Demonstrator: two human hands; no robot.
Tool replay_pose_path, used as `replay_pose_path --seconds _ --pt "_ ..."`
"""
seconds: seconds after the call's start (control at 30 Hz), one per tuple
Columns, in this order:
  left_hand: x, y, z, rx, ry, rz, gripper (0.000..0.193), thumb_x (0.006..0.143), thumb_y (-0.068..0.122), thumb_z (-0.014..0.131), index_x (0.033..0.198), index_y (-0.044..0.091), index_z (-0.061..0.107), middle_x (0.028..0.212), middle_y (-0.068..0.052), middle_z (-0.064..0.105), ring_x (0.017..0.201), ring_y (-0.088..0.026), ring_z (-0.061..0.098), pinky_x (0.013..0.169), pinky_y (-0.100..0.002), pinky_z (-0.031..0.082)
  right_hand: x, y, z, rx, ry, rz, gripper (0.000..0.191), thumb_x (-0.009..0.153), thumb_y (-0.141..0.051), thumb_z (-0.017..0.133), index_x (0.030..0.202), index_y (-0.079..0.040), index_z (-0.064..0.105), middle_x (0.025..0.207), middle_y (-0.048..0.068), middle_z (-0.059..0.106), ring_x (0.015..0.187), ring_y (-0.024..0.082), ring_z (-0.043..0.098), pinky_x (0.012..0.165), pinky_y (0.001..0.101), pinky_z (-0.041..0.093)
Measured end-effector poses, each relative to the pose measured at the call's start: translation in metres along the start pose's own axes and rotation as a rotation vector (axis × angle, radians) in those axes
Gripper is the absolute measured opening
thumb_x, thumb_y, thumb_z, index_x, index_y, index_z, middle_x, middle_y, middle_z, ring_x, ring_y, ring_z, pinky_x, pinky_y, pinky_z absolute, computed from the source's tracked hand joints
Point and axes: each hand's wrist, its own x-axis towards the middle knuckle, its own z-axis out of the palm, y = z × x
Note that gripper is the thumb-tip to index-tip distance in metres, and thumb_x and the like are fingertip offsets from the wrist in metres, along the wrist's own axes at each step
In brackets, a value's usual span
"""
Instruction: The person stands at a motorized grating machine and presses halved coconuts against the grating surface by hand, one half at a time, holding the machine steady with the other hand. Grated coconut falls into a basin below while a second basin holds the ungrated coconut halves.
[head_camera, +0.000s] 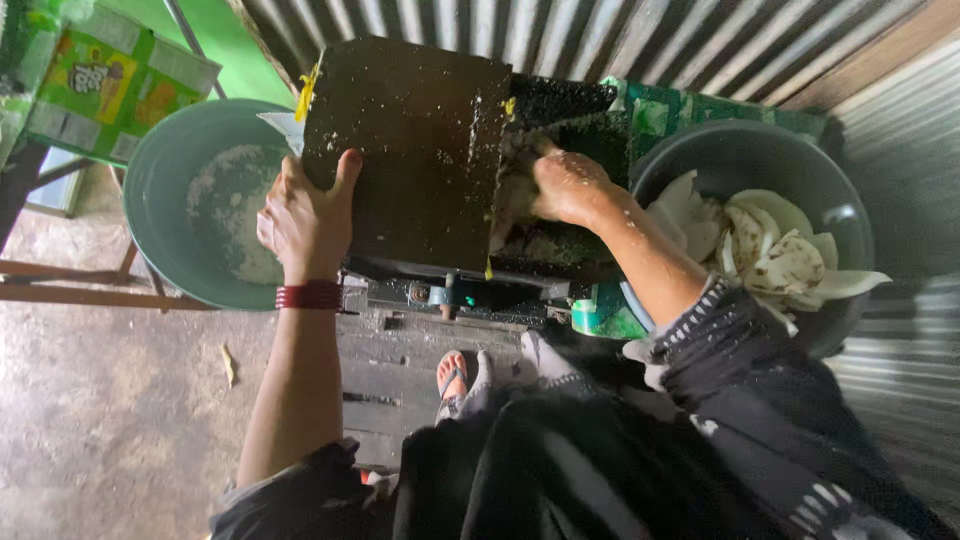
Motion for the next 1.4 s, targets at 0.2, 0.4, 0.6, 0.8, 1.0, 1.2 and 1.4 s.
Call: replay_pose_path --seconds 0.2,0.4,0.6,0.8,1.0,1.2,1.4 --pt "-0.001 0.002 -0.002 0.021 -0.045 -0.042 0.071 0.091 0.071 0.069 0.097 0.000 0.064 0.098 -0.025 0.072 0.091 -0.047 0.069 0.079 -0.056 0.051 -0.015 0.000 -0.007 0.149 0.182 0.076 0.036 0.079 -0.017 0.075 0.095 0.014 0.067 0.146 0.042 0.040 0.090 0.042 0.075 0.080 0.0439 0.064" --pt "-0.002 0.002 0.002 0.022 -0.034 -0.046 0.073 0.090 0.072 0.069 0.099 0.000 0.064 0.100 -0.024 0.072 0.092 -0.047 0.068 0.079 -0.057 0.050 -0.009 -0.019 0.003 0.157 0.348 0.029 0.024 0.072 -0.012 0.075 0.083 0.009 0.071 0.139 0.040 0.045 0.089 0.051 0.069 0.080 0.0517 0.060" --pt "0.000 0.001 0.005 0.025 -0.025 -0.048 0.070 0.091 0.071 0.069 0.101 0.002 0.064 0.101 -0.023 0.073 0.092 -0.047 0.068 0.079 -0.057 0.050 -0.013 -0.027 0.008 0.086 0.366 0.005 0.018 0.074 -0.010 0.073 0.081 0.006 0.072 0.126 0.035 0.054 0.088 0.048 0.071 0.080 0.0522 0.060" --pt "0.000 0.003 0.004 0.037 -0.030 -0.047 0.070 0.091 0.071 0.070 0.099 0.001 0.064 0.100 -0.024 0.073 0.091 -0.047 0.069 0.079 -0.057 0.051 -0.012 -0.034 0.008 0.054 0.356 -0.002 0.018 0.071 -0.008 0.073 0.081 0.006 0.074 0.127 0.033 0.055 0.085 0.047 0.072 0.079 0.0524 0.060" --pt "-0.001 0.004 0.004 0.021 -0.012 -0.050 0.070 0.090 0.070 0.070 0.101 0.001 0.064 0.101 -0.023 0.073 0.091 -0.048 0.069 0.078 -0.056 0.050 -0.009 -0.033 0.013 0.063 0.378 -0.057 0.026 0.070 -0.013 0.075 0.086 0.007 0.075 0.132 0.039 0.050 0.084 0.049 0.071 0.080 0.0531 0.059" --pt "0.000 0.004 0.004 0.023 -0.023 -0.042 0.071 0.090 0.071 0.069 0.101 0.001 0.064 0.101 -0.024 0.073 0.091 -0.047 0.069 0.080 -0.056 0.050 -0.002 -0.031 0.025 -0.023 0.345 -0.091 0.021 0.076 -0.005 0.070 0.091 0.008 0.075 0.129 0.039 0.053 0.088 0.048 0.072 0.079 0.0520 0.061" --pt "-0.002 0.005 -0.001 -0.020 0.013 -0.030 0.068 0.089 0.070 0.070 0.100 0.002 0.066 0.100 -0.023 0.073 0.091 -0.047 0.068 0.079 -0.057 0.049 -0.010 -0.035 0.015 -0.006 0.324 -0.115 0.031 0.073 -0.003 0.072 0.099 0.014 0.071 0.132 0.046 0.048 0.089 0.049 0.072 0.079 0.0494 0.061"
